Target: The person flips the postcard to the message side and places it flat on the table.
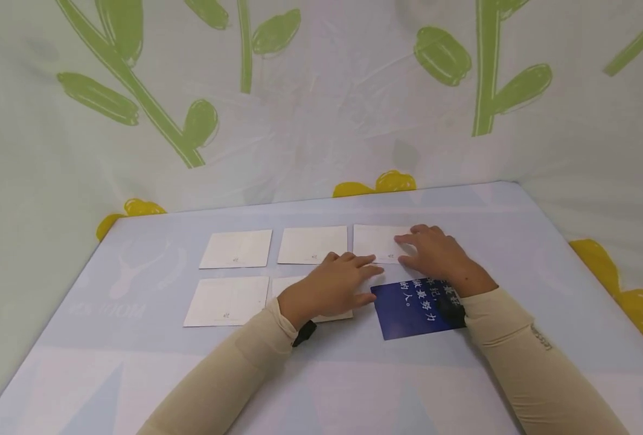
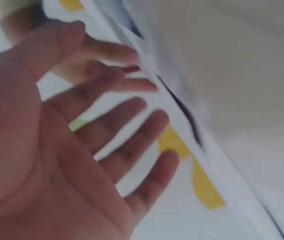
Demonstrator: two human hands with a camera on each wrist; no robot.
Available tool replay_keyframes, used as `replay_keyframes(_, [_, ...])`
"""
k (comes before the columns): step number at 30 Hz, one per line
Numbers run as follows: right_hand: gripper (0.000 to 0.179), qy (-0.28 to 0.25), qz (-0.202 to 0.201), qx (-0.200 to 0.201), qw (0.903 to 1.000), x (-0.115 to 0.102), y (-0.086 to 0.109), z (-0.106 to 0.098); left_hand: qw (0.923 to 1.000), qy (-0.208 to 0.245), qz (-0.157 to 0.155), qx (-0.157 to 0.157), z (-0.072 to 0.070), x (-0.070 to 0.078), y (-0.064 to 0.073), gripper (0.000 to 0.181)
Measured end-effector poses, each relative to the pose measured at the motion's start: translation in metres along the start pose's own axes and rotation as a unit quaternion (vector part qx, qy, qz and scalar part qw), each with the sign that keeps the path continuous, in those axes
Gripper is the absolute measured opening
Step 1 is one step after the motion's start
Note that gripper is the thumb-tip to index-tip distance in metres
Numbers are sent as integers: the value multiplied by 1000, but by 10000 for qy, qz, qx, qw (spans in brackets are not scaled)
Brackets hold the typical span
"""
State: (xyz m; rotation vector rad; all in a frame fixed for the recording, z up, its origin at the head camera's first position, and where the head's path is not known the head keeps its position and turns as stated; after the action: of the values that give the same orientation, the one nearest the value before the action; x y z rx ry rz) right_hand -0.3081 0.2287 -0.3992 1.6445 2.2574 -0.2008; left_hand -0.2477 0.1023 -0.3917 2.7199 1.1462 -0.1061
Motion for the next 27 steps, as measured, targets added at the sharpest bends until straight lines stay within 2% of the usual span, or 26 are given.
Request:
replay_keyframes(6, [55,26,-31,15,10000,-3,3,-1,9972,-299,680,67,-5,38,13,53])
replay_keyframes(11, [56,-21,32,-16,10000,-3,3,-1,9906,-723,1143,188,-1,58,22,51])
replay_keyframes(19, [55,-197,197,-77,9996,1,1,3,9888,-771,1256,234,5,57,29,53])
replay_keyframes(27, [54,-190,85,-82,9998,1,2,3,9900,-635,1259,92,10,56,29,52])
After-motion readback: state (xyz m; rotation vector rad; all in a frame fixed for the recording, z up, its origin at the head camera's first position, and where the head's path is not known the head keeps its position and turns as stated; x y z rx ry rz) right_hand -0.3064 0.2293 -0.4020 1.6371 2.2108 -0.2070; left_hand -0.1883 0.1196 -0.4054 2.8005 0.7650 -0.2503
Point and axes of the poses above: each hand's wrist, its own y-axis away from the middle knuckle, its own z-axis out of the palm, x = y × z, the point moved 10 cm from there along -y, towards the middle knuckle, and after that the axes turned 9 degrees about -y, right-handed, at the moved point
